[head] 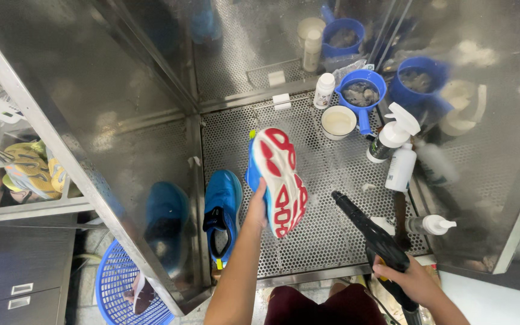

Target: The person uses a handheld steam cleaner to clean a pair of blue sneakers inside a metal enclosure. They systematically direct the steam at the soles, sides, and uppers of the shoes, rotating them to access different areas. After cleaning, the person places the shoes into a blue plastic basket.

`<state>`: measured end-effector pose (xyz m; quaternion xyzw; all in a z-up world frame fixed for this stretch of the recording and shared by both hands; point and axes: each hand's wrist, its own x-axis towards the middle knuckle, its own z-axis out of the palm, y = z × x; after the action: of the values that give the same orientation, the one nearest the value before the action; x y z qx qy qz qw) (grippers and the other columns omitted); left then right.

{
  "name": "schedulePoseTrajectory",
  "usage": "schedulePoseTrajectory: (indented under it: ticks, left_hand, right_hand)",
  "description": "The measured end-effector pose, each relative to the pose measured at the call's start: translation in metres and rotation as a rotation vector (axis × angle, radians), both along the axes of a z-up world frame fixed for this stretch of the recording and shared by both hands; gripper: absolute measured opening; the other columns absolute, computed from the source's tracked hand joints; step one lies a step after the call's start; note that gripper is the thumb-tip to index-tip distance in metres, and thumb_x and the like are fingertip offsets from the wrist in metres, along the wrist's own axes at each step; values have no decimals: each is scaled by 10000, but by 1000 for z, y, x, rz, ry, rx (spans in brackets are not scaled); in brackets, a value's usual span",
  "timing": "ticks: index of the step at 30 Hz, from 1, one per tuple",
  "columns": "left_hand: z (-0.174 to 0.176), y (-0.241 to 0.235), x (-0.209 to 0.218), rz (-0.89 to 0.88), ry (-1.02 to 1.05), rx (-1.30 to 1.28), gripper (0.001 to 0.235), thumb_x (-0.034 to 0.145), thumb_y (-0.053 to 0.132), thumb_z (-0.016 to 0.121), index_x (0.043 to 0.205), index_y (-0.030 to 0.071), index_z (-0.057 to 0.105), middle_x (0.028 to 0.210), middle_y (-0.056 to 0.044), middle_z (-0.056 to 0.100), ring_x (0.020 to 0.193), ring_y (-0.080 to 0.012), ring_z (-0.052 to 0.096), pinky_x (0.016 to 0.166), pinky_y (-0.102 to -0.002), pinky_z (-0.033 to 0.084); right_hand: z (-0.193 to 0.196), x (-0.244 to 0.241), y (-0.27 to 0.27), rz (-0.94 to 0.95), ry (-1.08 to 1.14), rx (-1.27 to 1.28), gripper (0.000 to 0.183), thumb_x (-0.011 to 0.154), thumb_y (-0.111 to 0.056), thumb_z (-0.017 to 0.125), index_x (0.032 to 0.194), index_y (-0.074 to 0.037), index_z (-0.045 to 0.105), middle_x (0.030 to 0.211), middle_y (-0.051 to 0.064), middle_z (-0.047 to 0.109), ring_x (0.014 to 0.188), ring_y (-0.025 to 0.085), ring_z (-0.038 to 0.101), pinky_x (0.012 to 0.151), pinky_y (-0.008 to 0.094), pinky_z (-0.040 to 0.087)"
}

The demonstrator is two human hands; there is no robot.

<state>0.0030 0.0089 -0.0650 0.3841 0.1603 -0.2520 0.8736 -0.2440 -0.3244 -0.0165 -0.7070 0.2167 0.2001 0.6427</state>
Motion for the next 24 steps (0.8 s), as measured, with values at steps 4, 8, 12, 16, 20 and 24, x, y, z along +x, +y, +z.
schedulePoseTrajectory:
  ticks: [4,8,12,16,20,24]
  left_hand:
    - [23,-5,4,83,-591,841,640,794,322,860,1324,54,623,1254,-154,718,1128,-320,691,992,-436,546]
    - [64,6,0,-249,-1059,1185,601,712,255,889,1272,195,679,1240,-48,705,1205,-256,637,1069,-490,403]
    - [69,5,1,-736,-1333,1304,572,695,69,805,1186,359,768,1278,65,709,1385,-248,505,1209,-628,91]
    - [51,27,6,-754,-1348,1324,539,623,12,767,999,392,830,1448,21,560,1427,-344,367,1195,-623,111]
    - [45,72,15,-626,-1239,1475,393,655,2,742,847,328,849,1445,40,577,1411,-325,419,1189,-510,280]
    - [63,98,-8,-45,-968,1612,309,780,14,718,1053,157,727,1307,-101,626,1254,-341,594,1087,-418,488]
  right_hand:
    - [-9,-1,-1,-52,30,-44,270,804,-244,773,953,-36,687,782,93,757,768,186,704,753,348,547]
    - [-17,-1,-4,-165,21,-102,284,816,-237,769,1001,-37,689,798,102,737,771,190,677,739,351,515]
    - [-22,1,-7,-278,47,-20,280,814,-214,763,1015,-28,706,815,113,719,770,209,659,714,372,503]
    - [-18,4,-9,-205,124,26,266,838,-217,748,1013,-27,683,834,117,724,787,221,663,727,376,513]
    - [-17,7,3,2,40,61,261,845,-206,754,1003,-5,703,900,90,771,853,188,683,798,343,530]
    - [-18,26,23,76,69,96,297,824,-193,726,1069,-28,755,990,59,809,944,173,732,867,328,542]
